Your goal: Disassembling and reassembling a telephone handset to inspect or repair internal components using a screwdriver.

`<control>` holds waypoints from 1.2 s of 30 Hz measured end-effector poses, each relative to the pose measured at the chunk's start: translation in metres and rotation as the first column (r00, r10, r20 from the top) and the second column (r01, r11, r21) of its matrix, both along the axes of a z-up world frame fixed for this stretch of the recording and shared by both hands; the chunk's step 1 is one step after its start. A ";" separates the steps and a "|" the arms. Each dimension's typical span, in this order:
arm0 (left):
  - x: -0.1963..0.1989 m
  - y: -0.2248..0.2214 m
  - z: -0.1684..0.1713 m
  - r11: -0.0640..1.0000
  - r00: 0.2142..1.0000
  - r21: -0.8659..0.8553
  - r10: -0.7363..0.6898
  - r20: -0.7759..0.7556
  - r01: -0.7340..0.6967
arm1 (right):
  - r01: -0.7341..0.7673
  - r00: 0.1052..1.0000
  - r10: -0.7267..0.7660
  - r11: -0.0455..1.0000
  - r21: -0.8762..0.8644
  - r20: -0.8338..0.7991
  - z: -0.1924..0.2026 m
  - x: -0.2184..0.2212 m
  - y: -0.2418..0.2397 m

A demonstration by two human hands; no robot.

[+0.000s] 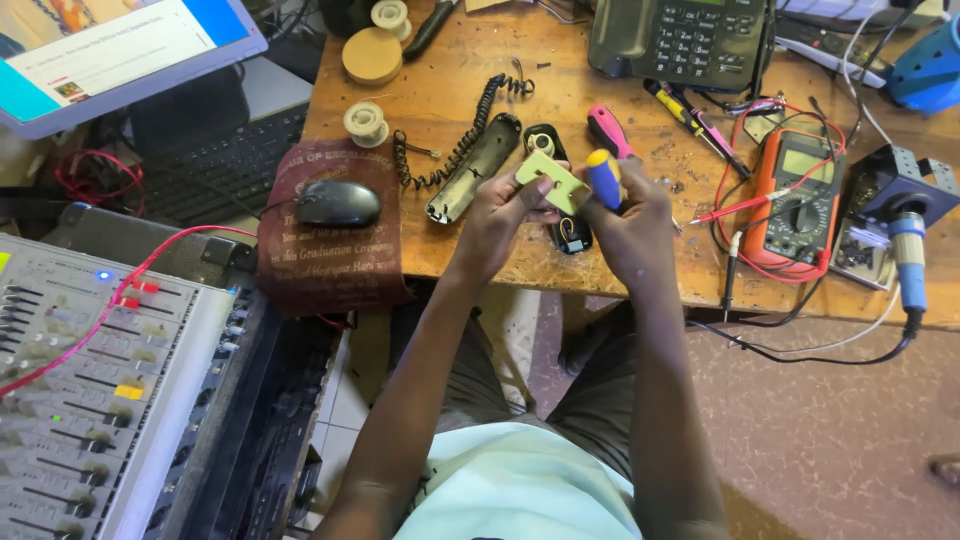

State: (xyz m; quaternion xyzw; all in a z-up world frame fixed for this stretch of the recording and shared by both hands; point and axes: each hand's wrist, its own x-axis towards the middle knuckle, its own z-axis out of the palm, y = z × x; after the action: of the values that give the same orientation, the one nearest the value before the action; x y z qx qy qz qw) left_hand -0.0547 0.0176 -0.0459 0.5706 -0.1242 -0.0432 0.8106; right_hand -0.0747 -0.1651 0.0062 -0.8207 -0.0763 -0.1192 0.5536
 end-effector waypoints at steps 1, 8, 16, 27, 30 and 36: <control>-0.001 0.002 0.002 1.000 1.000 0.003 0.002 0.003 -0.002 | -0.002 1.000 0.002 1.000 0.003 0.003 -0.002 0.001 -0.002; -0.007 -0.007 0.009 0.972 0.978 -0.215 0.136 0.160 -0.100 | -0.039 0.999 0.040 0.996 0.085 -0.016 0.001 -0.005 -0.004; 0.001 -0.004 0.001 0.951 0.943 0.081 0.282 0.175 -0.300 | 0.292 0.956 -0.288 0.950 -0.107 0.048 -0.042 0.007 -0.040; -0.004 -0.007 -0.012 0.848 0.911 0.335 0.400 0.101 -0.410 | 0.355 0.906 -0.422 0.804 -0.477 -0.035 -0.068 0.013 -0.041; -0.004 -0.002 -0.008 0.797 0.888 0.393 0.427 0.168 -0.458 | 0.356 0.902 -0.432 0.778 -0.517 -0.029 -0.082 0.021 -0.039; -0.014 0.039 0.016 0.224 0.752 0.736 0.383 0.536 -0.639 | 0.416 0.906 -0.413 0.829 -0.373 0.091 -0.053 0.015 -0.040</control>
State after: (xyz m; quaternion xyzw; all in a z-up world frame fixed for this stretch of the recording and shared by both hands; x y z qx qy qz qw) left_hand -0.0684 0.0565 -0.0300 0.9153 0.0172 0.2382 0.3243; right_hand -0.0597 -0.2049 -0.0472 -0.9094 0.0798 -0.2218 0.3427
